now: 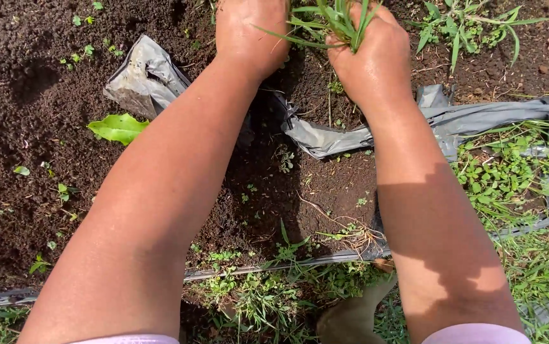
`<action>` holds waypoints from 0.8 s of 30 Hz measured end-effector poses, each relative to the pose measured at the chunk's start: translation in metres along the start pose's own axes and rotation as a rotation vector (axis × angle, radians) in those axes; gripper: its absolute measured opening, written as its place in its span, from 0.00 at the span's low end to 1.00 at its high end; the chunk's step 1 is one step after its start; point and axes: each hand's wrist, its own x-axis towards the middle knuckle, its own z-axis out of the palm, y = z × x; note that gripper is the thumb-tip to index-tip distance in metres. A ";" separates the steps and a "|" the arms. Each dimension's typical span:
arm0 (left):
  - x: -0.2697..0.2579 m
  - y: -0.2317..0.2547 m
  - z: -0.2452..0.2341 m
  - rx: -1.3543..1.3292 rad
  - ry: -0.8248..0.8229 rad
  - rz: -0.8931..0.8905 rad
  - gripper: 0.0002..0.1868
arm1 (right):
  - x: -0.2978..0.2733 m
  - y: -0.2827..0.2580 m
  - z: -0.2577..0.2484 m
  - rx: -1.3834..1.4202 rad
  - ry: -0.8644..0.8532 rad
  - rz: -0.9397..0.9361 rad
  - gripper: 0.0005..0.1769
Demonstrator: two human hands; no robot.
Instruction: Pulling weeds by hand from a garden bed covered with black plastic mulch.
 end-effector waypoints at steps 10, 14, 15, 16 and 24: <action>-0.015 -0.001 -0.008 0.021 0.018 0.056 0.03 | 0.019 0.008 0.048 -0.228 -0.299 -0.002 0.13; -0.017 -0.002 -0.015 0.027 0.022 0.070 0.05 | 0.006 0.004 0.026 -0.156 -0.299 0.008 0.07; -0.015 -0.002 -0.020 -0.211 0.095 -0.095 0.06 | 0.006 -0.006 0.009 0.073 -0.257 0.186 0.04; -0.014 -0.004 -0.025 -0.447 0.172 -0.259 0.12 | 0.006 -0.016 -0.007 0.302 -0.213 0.363 0.03; -0.036 -0.063 -0.090 -0.465 0.135 -0.145 0.08 | 0.063 -0.025 0.021 0.029 -0.308 0.269 0.11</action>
